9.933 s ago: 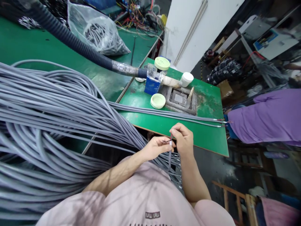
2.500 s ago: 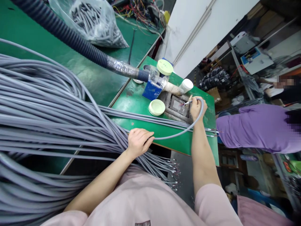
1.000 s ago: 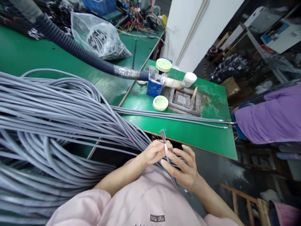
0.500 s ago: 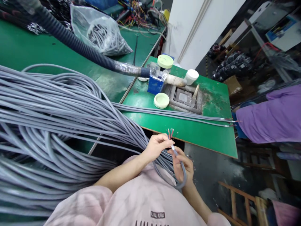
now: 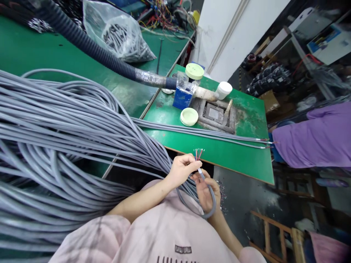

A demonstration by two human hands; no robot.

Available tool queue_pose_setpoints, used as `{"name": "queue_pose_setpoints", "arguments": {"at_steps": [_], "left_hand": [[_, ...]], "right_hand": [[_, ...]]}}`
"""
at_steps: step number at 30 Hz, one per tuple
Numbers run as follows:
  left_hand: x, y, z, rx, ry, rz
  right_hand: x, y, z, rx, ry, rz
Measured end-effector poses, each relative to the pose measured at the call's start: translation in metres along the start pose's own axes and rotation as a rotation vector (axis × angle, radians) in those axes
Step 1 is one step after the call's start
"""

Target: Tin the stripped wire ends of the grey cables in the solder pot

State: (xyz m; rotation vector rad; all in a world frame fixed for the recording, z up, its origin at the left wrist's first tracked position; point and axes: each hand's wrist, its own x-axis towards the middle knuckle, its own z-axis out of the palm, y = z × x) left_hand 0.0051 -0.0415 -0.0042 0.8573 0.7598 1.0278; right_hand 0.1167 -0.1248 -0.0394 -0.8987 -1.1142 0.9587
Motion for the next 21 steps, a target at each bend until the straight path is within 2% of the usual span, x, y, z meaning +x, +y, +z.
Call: {"name": "queue_pose_setpoints", "arguments": {"at_steps": [5,11,16,19,21], "left_hand": [[0.001,0.004,0.002,-0.045,0.009,-0.032],[0.002,0.0,0.003,-0.051,0.002,-0.037],[0.004,-0.004,0.003,-0.052,0.005,-0.026],[0.006,-0.004,0.003,0.015,-0.03,-0.042],[0.011,-0.005,0.004,0.114,-0.108,-0.034]], "right_hand": [[-0.001,0.002,-0.001,-0.047,0.02,0.016],[-0.005,0.004,-0.006,0.083,0.029,0.109],[-0.006,0.008,-0.008,0.069,0.013,0.073],[-0.002,-0.001,-0.016,-0.102,-0.015,-0.015],[0.0,-0.014,-0.031,-0.387,-0.042,-0.12]]}}
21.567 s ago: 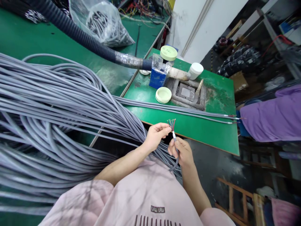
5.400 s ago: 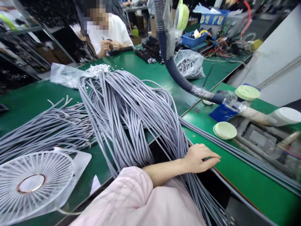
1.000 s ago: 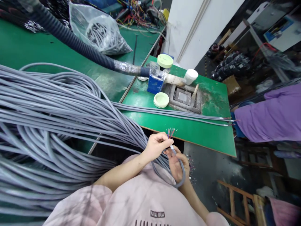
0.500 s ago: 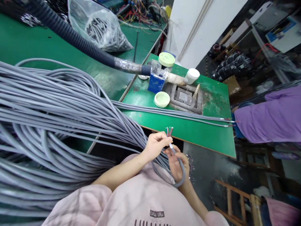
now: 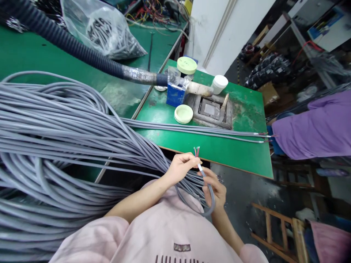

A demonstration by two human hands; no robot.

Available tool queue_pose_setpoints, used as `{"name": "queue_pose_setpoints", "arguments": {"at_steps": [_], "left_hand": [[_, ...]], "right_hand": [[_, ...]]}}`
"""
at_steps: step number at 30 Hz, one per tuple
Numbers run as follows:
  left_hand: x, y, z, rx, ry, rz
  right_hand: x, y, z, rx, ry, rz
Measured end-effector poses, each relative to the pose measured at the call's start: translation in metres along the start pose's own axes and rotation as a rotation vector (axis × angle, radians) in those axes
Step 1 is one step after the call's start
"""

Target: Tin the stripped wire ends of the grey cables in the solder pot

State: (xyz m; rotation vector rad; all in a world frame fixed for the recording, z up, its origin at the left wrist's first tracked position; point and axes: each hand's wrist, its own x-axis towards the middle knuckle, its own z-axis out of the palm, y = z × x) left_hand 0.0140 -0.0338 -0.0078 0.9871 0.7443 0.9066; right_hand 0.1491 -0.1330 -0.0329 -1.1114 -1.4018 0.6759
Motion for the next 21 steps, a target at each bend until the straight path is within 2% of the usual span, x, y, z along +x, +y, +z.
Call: {"name": "queue_pose_setpoints", "arguments": {"at_steps": [3,5,7,10,12,14,18,21], "left_hand": [[0.012,0.001,-0.001,0.234,-0.083,0.109],[0.024,0.004,-0.003,0.453,-0.109,0.258],[0.038,0.009,-0.004,0.721,-0.133,0.411],[0.06,0.015,-0.001,1.153,-0.129,0.513],[0.074,0.017,0.004,1.371,-0.116,0.511],[0.086,0.019,0.009,1.509,-0.108,0.493],[0.099,0.02,0.019,1.642,-0.136,0.471],[0.101,0.017,0.021,1.67,-0.194,0.471]], "right_hand": [[-0.009,-0.008,-0.047,-0.531,0.001,-0.177],[-0.027,-0.011,-0.082,-0.805,-0.015,-0.153],[-0.049,-0.014,-0.11,-0.986,-0.064,0.043],[-0.075,-0.018,-0.125,-1.028,0.023,0.368],[-0.08,-0.017,-0.117,-0.93,0.05,0.475],[-0.073,-0.013,-0.098,-0.798,0.031,0.5],[-0.041,-0.005,-0.049,-0.428,-0.041,0.565],[-0.011,0.0,-0.023,-0.071,-0.052,0.661]]}}
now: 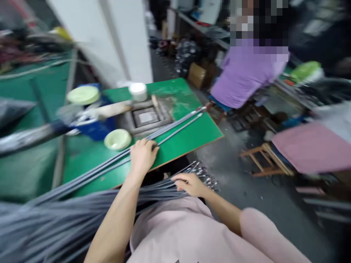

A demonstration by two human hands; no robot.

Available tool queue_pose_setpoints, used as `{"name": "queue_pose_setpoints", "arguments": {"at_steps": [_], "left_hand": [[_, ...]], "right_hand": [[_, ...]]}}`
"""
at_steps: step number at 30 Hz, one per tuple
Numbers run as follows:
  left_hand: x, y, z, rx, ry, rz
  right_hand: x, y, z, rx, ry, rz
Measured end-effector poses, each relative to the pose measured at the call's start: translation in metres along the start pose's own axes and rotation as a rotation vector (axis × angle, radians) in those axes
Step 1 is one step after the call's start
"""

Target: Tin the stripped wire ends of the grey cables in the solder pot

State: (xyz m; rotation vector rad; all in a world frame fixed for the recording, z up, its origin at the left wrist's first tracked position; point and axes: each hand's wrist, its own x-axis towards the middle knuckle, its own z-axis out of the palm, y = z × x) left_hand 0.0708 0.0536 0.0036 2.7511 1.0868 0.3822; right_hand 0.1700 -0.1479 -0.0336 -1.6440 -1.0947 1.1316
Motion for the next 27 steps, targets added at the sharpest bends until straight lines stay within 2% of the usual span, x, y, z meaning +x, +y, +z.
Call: {"name": "queue_pose_setpoints", "arguments": {"at_steps": [3,5,7,9,11,13,15,17,19,22,24,27], "left_hand": [[0.0,0.0,0.006,-0.011,0.041,0.078],[-0.006,0.002,0.008,-0.086,0.107,0.103],[-0.021,0.006,0.005,-0.186,0.097,0.098],[-0.042,0.01,0.0,-0.306,0.148,0.03],[-0.062,0.011,-0.002,-0.394,0.157,0.031],[-0.076,0.01,0.001,-0.5,0.057,0.051],[-0.083,0.009,0.007,-0.599,-0.134,0.098],[-0.087,0.011,0.009,-0.683,-0.242,0.113],[-0.09,0.018,0.005,-0.814,-0.234,0.064],[-0.09,0.03,-0.009,-1.125,-0.126,-0.097],[-0.089,0.035,-0.018,-1.341,-0.073,-0.194],[-0.091,0.034,-0.024,-1.564,-0.023,-0.327]], "right_hand": [[0.028,-0.014,0.005,0.349,-0.097,0.025],[0.042,-0.022,0.0,0.493,-0.094,-0.018],[0.052,-0.028,-0.007,0.579,-0.041,-0.079],[0.057,-0.034,-0.017,0.631,0.069,-0.141],[0.056,-0.042,-0.033,0.652,0.241,-0.233],[0.05,-0.054,-0.052,0.627,0.461,-0.361],[0.038,-0.068,-0.068,0.542,0.672,-0.483],[0.025,-0.081,-0.074,0.36,0.738,-0.537],[0.014,-0.088,-0.067,0.097,0.583,-0.515],[0.007,-0.082,-0.042,-0.204,0.321,-0.506],[0.006,-0.072,-0.022,-0.264,0.197,-0.493],[0.005,-0.059,0.002,-0.276,0.102,-0.429]]}}
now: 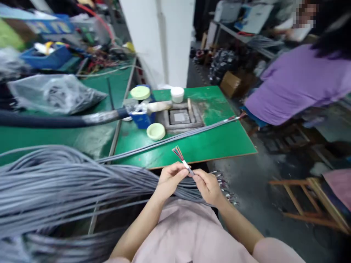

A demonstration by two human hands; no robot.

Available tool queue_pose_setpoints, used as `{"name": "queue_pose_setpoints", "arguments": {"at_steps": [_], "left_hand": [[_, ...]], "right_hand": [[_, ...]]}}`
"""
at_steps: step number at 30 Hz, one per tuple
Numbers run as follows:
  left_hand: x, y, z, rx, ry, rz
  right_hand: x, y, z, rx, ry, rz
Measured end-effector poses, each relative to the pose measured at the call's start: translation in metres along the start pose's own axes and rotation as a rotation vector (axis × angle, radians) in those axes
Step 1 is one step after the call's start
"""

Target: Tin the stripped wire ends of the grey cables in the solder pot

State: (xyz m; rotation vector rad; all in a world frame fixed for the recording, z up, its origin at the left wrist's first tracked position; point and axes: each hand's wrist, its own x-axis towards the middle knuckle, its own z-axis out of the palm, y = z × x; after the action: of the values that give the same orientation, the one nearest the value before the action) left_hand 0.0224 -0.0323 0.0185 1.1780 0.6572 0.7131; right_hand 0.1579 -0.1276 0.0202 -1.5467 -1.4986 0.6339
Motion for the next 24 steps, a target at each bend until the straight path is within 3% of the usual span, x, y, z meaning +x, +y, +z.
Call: {"name": "queue_pose_setpoints", "arguments": {"at_steps": [3,9,16,24], "left_hand": [[-0.006,-0.002,-0.004,-0.15,0.031,-0.064],[-0.014,-0.008,-0.011,-0.238,-0.032,-0.077],[-0.006,-0.011,-0.02,-0.39,0.199,-0.073],[-0.001,-0.005,-0.02,-0.458,0.206,-0.131]], "right_hand": [[-0.004,0.0,0.013,0.04,-0.063,0.054],[0.001,0.001,0.017,0.095,-0.155,0.077],[-0.001,0.004,0.02,0.144,-0.199,0.104],[-0.004,0.007,0.024,0.181,-0.204,0.144]]}}
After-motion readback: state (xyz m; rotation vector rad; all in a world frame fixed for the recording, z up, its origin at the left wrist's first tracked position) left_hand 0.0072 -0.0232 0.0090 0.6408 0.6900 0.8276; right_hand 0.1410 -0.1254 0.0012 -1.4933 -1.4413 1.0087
